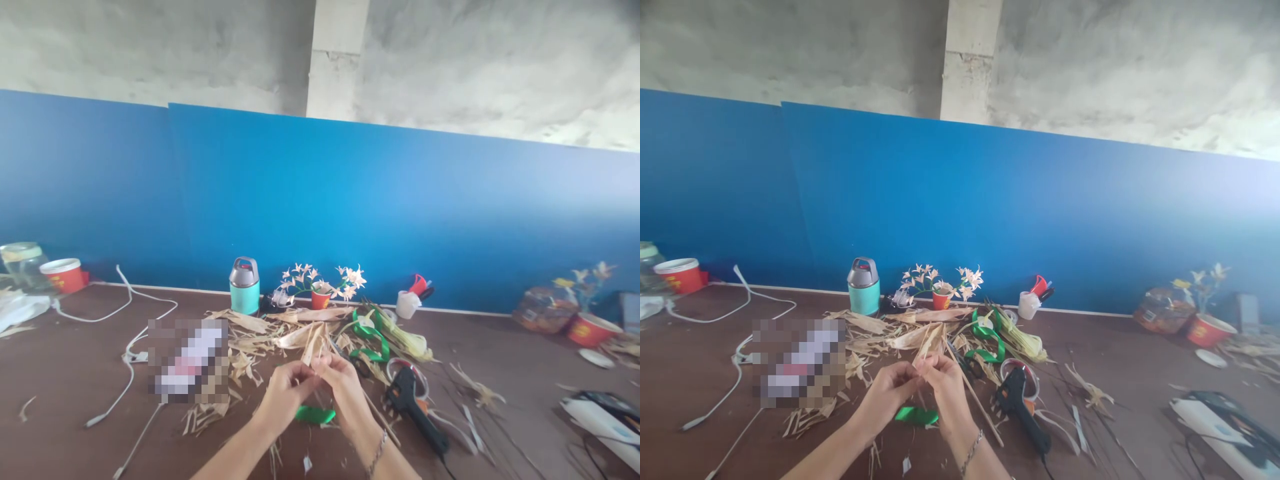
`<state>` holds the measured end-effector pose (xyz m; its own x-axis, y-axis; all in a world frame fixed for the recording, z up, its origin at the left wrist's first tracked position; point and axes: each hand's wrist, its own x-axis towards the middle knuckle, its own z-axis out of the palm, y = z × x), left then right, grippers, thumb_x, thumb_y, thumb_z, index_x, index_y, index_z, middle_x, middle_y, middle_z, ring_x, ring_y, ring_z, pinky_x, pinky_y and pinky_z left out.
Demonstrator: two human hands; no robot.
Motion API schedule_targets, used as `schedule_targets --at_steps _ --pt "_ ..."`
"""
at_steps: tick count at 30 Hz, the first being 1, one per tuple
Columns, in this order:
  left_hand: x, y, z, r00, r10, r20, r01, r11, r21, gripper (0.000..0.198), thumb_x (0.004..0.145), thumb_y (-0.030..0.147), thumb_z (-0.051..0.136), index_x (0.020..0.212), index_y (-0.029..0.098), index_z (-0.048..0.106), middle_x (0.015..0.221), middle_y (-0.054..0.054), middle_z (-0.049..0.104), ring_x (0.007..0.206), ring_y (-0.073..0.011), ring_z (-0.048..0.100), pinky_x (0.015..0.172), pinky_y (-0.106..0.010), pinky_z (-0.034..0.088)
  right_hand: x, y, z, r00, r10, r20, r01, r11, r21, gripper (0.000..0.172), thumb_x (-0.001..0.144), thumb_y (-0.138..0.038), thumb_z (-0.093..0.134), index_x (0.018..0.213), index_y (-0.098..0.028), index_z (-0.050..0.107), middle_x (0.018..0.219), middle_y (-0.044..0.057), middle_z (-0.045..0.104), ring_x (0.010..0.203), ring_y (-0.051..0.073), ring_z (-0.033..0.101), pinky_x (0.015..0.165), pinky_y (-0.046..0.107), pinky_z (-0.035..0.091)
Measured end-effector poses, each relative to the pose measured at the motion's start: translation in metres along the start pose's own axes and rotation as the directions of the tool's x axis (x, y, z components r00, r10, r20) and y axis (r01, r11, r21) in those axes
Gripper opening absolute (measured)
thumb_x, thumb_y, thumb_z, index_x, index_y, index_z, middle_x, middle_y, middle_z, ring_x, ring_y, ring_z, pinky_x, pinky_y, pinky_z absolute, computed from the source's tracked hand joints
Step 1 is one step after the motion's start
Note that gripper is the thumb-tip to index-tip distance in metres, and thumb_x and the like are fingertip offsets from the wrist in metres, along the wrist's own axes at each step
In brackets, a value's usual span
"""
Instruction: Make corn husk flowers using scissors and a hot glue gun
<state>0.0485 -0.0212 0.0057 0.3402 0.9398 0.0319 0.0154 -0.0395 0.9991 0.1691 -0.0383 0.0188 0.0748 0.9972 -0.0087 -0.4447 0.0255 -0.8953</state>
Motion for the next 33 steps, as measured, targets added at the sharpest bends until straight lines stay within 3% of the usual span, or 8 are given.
schedule_targets --at_steps 4,10,14,17,22,27,33 --pt "-0.005 0.013 -0.001 0.999 -0.015 0.035 0.013 0.999 0.042 0.037 0.069 0.050 0.061 0.063 0.013 0.063 0.053 0.003 0.052 0.053 -0.0110 0.043 0.052 -0.023 0.032 0.003 0.003 -0.005 1.000 -0.004 -0.020 0.004 1.000 -0.003 0.033 0.058 -0.032 0.078 0.049 -0.016 0.050 0.052 -0.005 0.049 0.048 0.008 0.039 0.049 0.021 0.032" --pt "-0.010 0.018 -0.001 0.978 -0.153 0.143 0.182 0.958 -0.219 0.041 0.063 0.053 0.067 0.070 0.012 0.065 0.065 -0.002 0.061 0.065 -0.0135 0.053 0.065 -0.023 0.038 0.001 -0.003 -0.004 0.999 0.038 0.005 -0.038 0.999 -0.036 0.033 0.063 -0.041 0.073 0.051 -0.016 0.056 0.045 -0.004 0.047 0.039 0.008 0.041 0.043 0.023 0.034" --pt "-0.010 0.019 -0.004 0.953 -0.224 0.203 0.276 0.918 -0.283 0.038 0.055 0.047 0.076 0.065 0.012 0.063 0.062 -0.002 0.061 0.060 -0.0119 0.052 0.061 -0.023 0.036 0.002 -0.006 -0.008 1.000 -0.018 -0.026 0.015 0.995 -0.102 0.028 0.063 -0.042 0.073 0.064 -0.015 0.067 0.052 -0.003 0.051 0.045 0.008 0.039 0.044 0.021 0.030" --pt "-0.010 0.023 -0.005 0.965 -0.218 0.148 0.250 0.936 -0.250 0.037 0.050 0.043 0.079 0.055 0.013 0.058 0.053 0.002 0.055 0.053 -0.0099 0.046 0.056 -0.023 0.032 0.004 -0.006 -0.011 0.995 -0.083 -0.062 0.071 0.982 -0.175 0.030 0.062 -0.043 0.074 0.061 -0.014 0.066 0.051 -0.003 0.048 0.046 0.007 0.033 0.044 0.021 0.025" --pt "-0.009 0.024 -0.003 0.981 -0.183 0.064 0.192 0.961 -0.199 0.035 0.047 0.035 0.080 0.051 0.015 0.052 0.048 0.006 0.048 0.048 -0.0083 0.040 0.052 -0.022 0.029 0.005 -0.004 -0.010 0.992 -0.112 -0.063 0.095 0.970 -0.223 0.039 0.062 -0.045 0.073 0.048 -0.017 0.050 0.046 -0.006 0.040 0.045 0.007 0.026 0.046 0.023 0.021" --pt "-0.005 0.017 -0.002 0.994 -0.113 -0.010 0.113 0.993 0.022 0.026 0.055 0.029 0.071 0.051 0.017 0.049 0.045 0.007 0.048 0.044 -0.0083 0.038 0.048 -0.022 0.029 0.005 -0.002 -0.009 0.982 -0.161 -0.100 0.129 0.954 -0.269 0.042 0.060 -0.045 0.074 0.048 -0.018 0.044 0.047 -0.006 0.039 0.046 0.007 0.027 0.047 0.024 0.022" --pt "-0.002 0.010 -0.010 0.998 -0.023 -0.061 0.037 0.973 0.227 0.020 0.065 0.035 0.064 0.059 0.016 0.059 0.050 0.002 0.057 0.048 -0.0132 0.048 0.048 -0.023 0.033 0.009 -0.004 -0.015 0.924 -0.242 -0.295 0.171 0.954 -0.248 0.042 0.058 -0.048 0.074 0.050 -0.020 0.044 0.047 -0.007 0.036 0.045 0.008 0.026 0.045 0.025 0.022"
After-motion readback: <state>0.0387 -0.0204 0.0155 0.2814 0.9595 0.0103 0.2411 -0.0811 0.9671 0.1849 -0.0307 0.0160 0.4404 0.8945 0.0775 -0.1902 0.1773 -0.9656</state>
